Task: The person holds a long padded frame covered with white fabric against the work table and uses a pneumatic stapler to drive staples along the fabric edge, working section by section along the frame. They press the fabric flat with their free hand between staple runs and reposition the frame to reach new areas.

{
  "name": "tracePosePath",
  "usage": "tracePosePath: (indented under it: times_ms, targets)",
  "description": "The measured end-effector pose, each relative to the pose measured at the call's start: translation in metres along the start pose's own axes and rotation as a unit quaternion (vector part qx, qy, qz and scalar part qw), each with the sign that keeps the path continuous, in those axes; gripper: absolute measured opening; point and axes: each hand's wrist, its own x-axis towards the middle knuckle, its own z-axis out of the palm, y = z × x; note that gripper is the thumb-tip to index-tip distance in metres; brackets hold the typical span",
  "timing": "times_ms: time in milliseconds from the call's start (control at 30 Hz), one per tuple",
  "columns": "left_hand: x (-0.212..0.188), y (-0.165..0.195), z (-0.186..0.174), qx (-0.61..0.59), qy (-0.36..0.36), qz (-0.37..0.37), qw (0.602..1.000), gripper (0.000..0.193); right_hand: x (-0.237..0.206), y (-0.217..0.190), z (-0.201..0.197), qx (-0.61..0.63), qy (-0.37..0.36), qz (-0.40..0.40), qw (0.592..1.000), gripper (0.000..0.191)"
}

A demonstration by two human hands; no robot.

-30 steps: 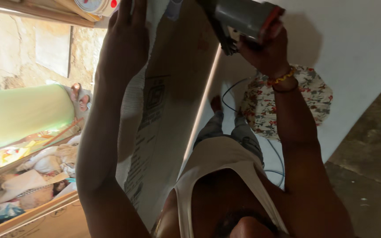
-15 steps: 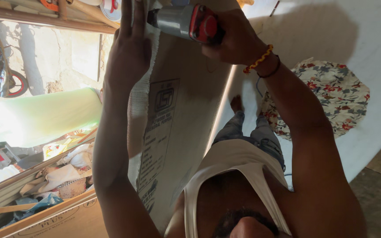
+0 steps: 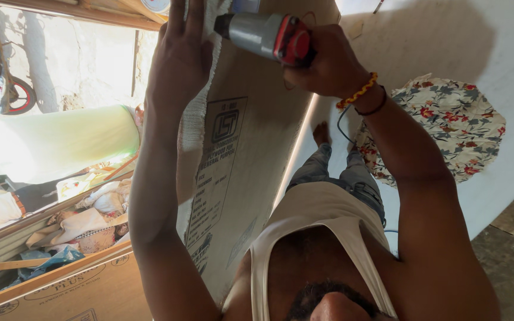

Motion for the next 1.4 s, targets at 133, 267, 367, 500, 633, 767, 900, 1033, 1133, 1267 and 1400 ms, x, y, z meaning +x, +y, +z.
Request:
tracePosePath:
  times_ms: [133,267,367,500,633,767,900,1033,1133,1267,1400]
  targets:
    - [0.0,-0.002,0.001,-0.003,0.016,0.014,1.0,0.071,0.006,-0.008,0.014,-0.022,0.011,-0.028,0.999,0.024]
    - [-0.002,-0.004,0.002,-0.008,0.01,0.005,1.0,0.073,0.009,-0.009,0.018,-0.067,0.035,-0.061,0.995,0.024]
    - [-0.001,-0.005,0.004,0.008,0.017,0.025,1.0,0.072,-0.005,-0.006,0.014,-0.065,0.088,-0.021,0.994,0.025]
    - [0.005,-0.005,0.006,0.0,0.017,0.036,0.999,0.072,-0.025,0.01,0.017,0.114,0.154,0.088,0.977,0.055]
    - [0.01,-0.005,0.01,-0.009,0.02,0.018,1.0,0.066,-0.038,0.033,0.041,0.01,0.183,0.061,0.981,0.055]
    - [0.019,-0.017,0.018,-0.05,0.011,0.035,0.998,0.066,-0.034,0.037,0.087,-0.002,0.2,0.047,0.979,0.016]
    - [0.03,-0.058,0.032,-0.364,0.017,0.138,0.921,0.073,-0.008,0.02,0.136,0.141,0.219,0.223,0.939,0.025]
    - [0.015,-0.098,0.07,-0.711,-0.007,0.115,0.694,0.08,0.006,0.001,0.162,0.226,0.268,0.283,0.893,0.04]
    - [-0.007,-0.092,0.118,-0.734,-0.028,0.015,0.678,0.087,0.019,-0.014,0.162,0.179,0.288,0.293,0.894,0.054]
    - [-0.021,-0.063,0.158,-0.881,-0.17,0.045,0.439,0.08,0.032,-0.048,0.148,0.296,0.3,0.321,0.848,0.062]
    - [-0.027,-0.042,0.158,-0.892,-0.198,-0.037,0.406,0.073,0.026,-0.077,0.131,0.382,0.257,0.309,0.832,0.072]
